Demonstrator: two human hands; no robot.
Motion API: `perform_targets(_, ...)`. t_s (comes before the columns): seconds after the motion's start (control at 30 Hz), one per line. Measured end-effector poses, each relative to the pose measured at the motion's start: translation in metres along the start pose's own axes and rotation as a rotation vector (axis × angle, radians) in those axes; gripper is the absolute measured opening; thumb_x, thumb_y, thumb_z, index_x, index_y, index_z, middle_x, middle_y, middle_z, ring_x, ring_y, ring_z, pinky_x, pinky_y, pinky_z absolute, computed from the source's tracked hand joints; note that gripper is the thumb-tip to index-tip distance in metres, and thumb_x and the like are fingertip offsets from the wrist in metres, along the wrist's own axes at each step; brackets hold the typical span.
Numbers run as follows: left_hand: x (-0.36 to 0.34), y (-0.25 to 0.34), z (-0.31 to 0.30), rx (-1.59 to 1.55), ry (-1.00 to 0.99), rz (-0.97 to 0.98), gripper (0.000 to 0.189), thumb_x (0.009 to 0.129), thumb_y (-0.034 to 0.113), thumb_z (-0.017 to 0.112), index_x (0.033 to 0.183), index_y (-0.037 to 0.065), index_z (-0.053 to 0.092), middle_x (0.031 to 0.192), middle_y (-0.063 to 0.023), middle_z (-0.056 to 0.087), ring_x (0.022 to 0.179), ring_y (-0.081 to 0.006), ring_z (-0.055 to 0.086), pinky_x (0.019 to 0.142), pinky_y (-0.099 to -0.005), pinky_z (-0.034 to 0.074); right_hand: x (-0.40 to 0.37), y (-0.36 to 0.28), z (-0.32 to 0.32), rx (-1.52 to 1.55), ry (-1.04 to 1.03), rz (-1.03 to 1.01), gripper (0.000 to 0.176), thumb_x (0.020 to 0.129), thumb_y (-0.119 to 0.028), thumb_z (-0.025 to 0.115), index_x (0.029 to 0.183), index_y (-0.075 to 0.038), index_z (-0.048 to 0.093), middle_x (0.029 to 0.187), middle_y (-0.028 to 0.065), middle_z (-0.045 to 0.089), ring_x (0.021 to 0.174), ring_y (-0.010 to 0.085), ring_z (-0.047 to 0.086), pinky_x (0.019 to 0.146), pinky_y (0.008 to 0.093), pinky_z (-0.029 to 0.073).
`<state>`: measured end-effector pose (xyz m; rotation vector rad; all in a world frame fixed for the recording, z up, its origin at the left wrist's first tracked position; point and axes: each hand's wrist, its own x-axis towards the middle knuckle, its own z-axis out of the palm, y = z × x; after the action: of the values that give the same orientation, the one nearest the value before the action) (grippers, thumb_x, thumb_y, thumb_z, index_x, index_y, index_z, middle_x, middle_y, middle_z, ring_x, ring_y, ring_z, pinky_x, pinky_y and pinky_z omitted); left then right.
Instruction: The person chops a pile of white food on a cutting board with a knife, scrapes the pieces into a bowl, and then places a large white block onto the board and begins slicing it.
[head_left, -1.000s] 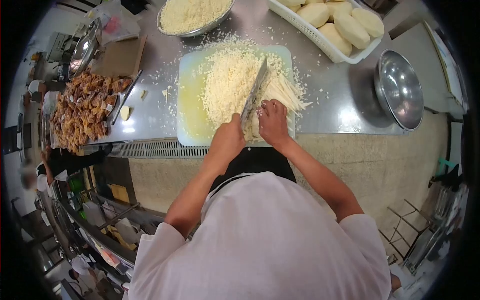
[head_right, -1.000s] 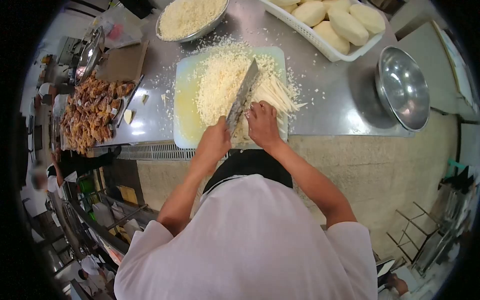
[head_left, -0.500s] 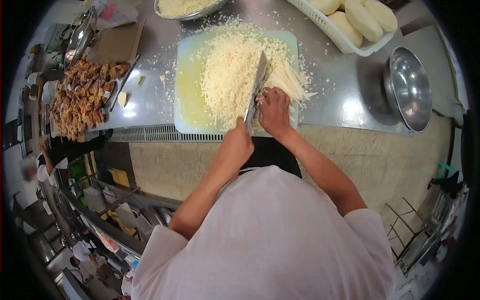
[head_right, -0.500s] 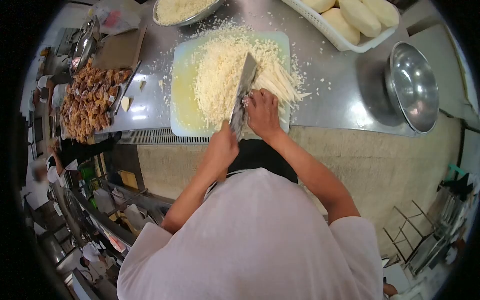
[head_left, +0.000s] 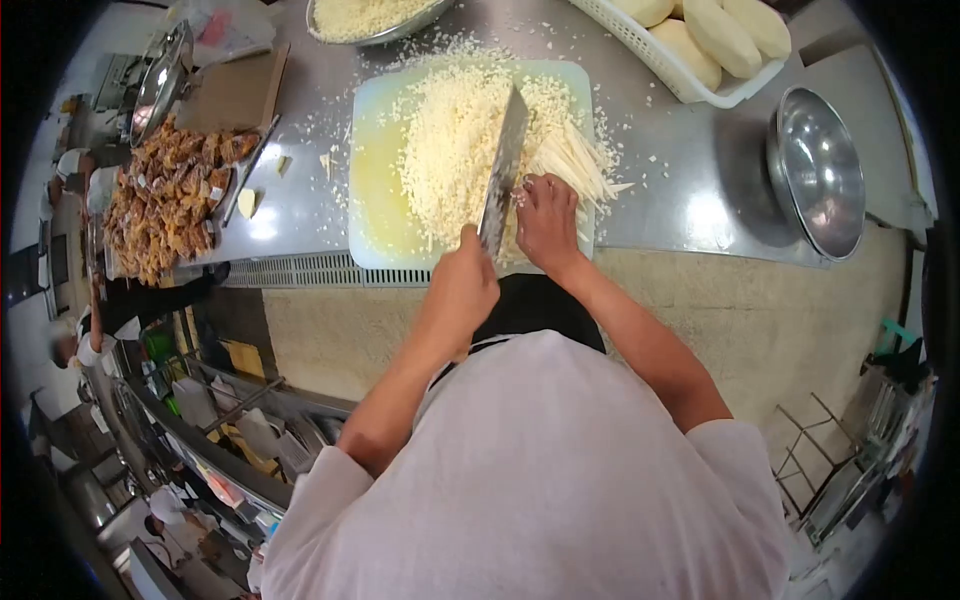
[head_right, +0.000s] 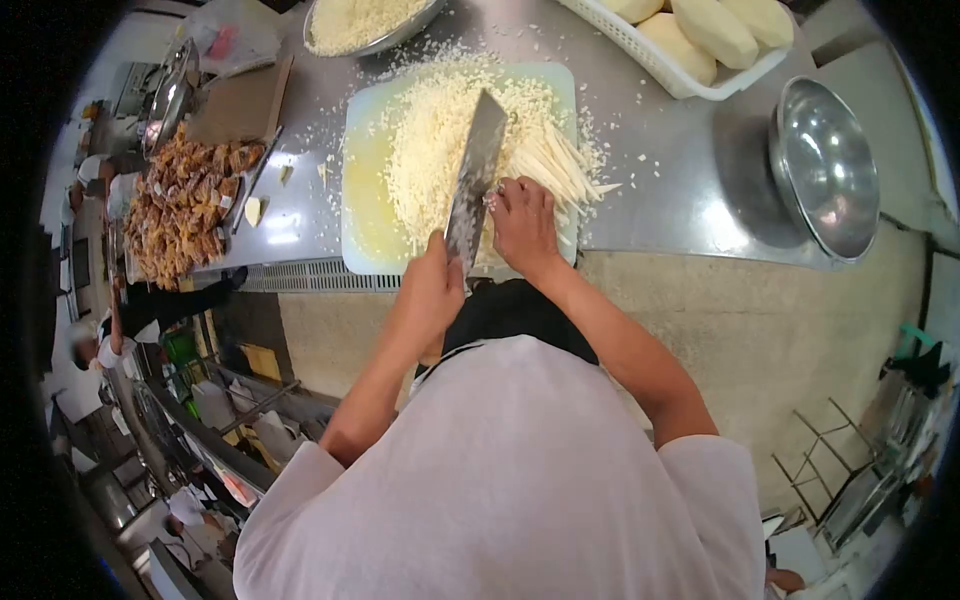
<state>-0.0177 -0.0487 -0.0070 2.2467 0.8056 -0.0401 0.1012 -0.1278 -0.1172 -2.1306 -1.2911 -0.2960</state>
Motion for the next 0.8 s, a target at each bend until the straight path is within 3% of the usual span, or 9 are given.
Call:
perform_targets(0.1, 0.006, -0.016, 0.019, 0.067, 0.041, -0.044, 0.016, 0.078, -0.003, 0.051, 0.092, -0.007, 0.045, 0.071, -0.0312, 0.059, 0.073, -0.0473, 0.06, 0.063, -0.0534, 0.046, -0.001, 0.001, 0.0, -0.014, 0.024, -0.016, 0.025, 0.073, -0.008, 0.06, 0.098, -0.004, 0.06, 0.109, 0.0102, 0.051, 0.106, 0.0307, 0.045, 0.087, 0.0451, 0.034)
perform_targets(0.2, 0.017, -0.005, -0.007, 0.053, 0.004, 0.055, 0.017, 0.078, -0.003, 0.051, 0.093, -0.008, 0.044, 0.071, -0.031, 0.059, 0.071, -0.0474, 0.059, 0.063, -0.0537, 0.045, 0.002, 0.0, -0.011, 0.032, -0.004, -0.023, 0.025, 0.073, -0.007, 0.06, 0.098, -0.003, 0.06, 0.108, 0.0109, 0.052, 0.105, 0.0309, 0.046, 0.086, 0.0441, 0.035)
perform_targets(0.23, 0.009, -0.002, -0.014, 0.069, -0.005, 0.004, 0.017, 0.077, -0.003, 0.051, 0.092, -0.008, 0.044, 0.07, -0.0315, 0.058, 0.072, -0.0473, 0.059, 0.064, -0.0532, 0.045, 0.008, 0.002, -0.012, 0.024, 0.016, -0.024, 0.025, 0.073, -0.007, 0.06, 0.098, -0.003, 0.06, 0.108, 0.0109, 0.052, 0.105, 0.0309, 0.046, 0.086, 0.0441, 0.035)
perform_targets(0.37, 0.027, -0.031, 0.003, 0.164, 0.043, 0.037, 0.018, 0.079, -0.002, 0.05, 0.094, -0.008, 0.044, 0.069, -0.0325, 0.057, 0.07, -0.0481, 0.058, 0.063, -0.0517, 0.046, 0.012, 0.0, -0.028, 0.129, -0.08, -0.01, 0.025, 0.071, -0.004, 0.059, 0.096, -0.002, 0.059, 0.107, 0.0114, 0.054, 0.105, 0.0313, 0.047, 0.085, 0.0425, 0.036)
perform_targets(0.43, 0.039, -0.019, -0.017, 0.146, 0.012, 0.032, 0.019, 0.078, -0.002, 0.051, 0.095, -0.009, 0.045, 0.069, -0.0322, 0.057, 0.07, -0.048, 0.058, 0.063, -0.0516, 0.046, 0.011, -0.001, -0.034, 0.137, -0.14, -0.006, 0.025, 0.071, -0.004, 0.058, 0.095, -0.002, 0.059, 0.107, 0.0118, 0.055, 0.105, 0.0315, 0.047, 0.085, 0.0419, 0.036)
perform_targets(0.5, 0.033, 0.0, -0.043, 0.121, -0.008, -0.024, 0.021, 0.078, 0.0, 0.052, 0.097, -0.009, 0.047, 0.069, -0.0316, 0.057, 0.072, -0.0469, 0.059, 0.065, -0.0505, 0.047, 0.016, 0.005, -0.037, 0.225, -0.083, -0.035, 0.023, 0.068, -0.001, 0.058, 0.091, -0.002, 0.06, 0.104, 0.0122, 0.056, 0.103, 0.0314, 0.049, 0.084, 0.0416, 0.037)
perform_targets(0.6, 0.03, -0.03, -0.028, 0.206, 0.096, -0.03, 0.022, 0.079, 0.001, 0.053, 0.099, -0.007, 0.048, 0.068, -0.031, 0.058, 0.07, -0.0464, 0.06, 0.063, -0.0504, 0.047, 0.023, 0.012, -0.046, 0.274, 0.036, 0.001, 0.021, 0.068, 0.001, 0.057, 0.088, -0.002, 0.062, 0.102, 0.0134, 0.057, 0.102, 0.0315, 0.051, 0.083, 0.0415, 0.039)
perform_targets(0.7, 0.058, -0.054, -0.046, 0.124, 0.041, 0.064, 0.025, 0.086, 0.007, 0.051, 0.104, -0.009, 0.045, 0.068, -0.0292, 0.058, 0.065, -0.0433, 0.06, 0.057, -0.0483, 0.046, 0.043, 0.018, -0.045, 0.274, 0.094, 0.01, 0.023, 0.07, 0.001, 0.057, 0.091, -0.002, 0.064, 0.103, 0.0136, 0.058, 0.101, 0.0321, 0.052, 0.083, 0.0415, 0.041)
perform_targets(0.8, 0.036, -0.04, -0.06, 0.099, 0.132, -0.024, 0.031, 0.086, 0.007, 0.051, 0.109, -0.011, 0.044, 0.067, -0.0294, 0.058, 0.066, -0.0425, 0.061, 0.057, -0.0467, 0.047, 0.072, 0.031, -0.049, 0.285, 0.131, 0.014, 0.025, 0.074, 0.0, 0.058, 0.098, -0.002, 0.064, 0.108, 0.0143, 0.058, 0.105, 0.0332, 0.052, 0.089, 0.041, 0.042)
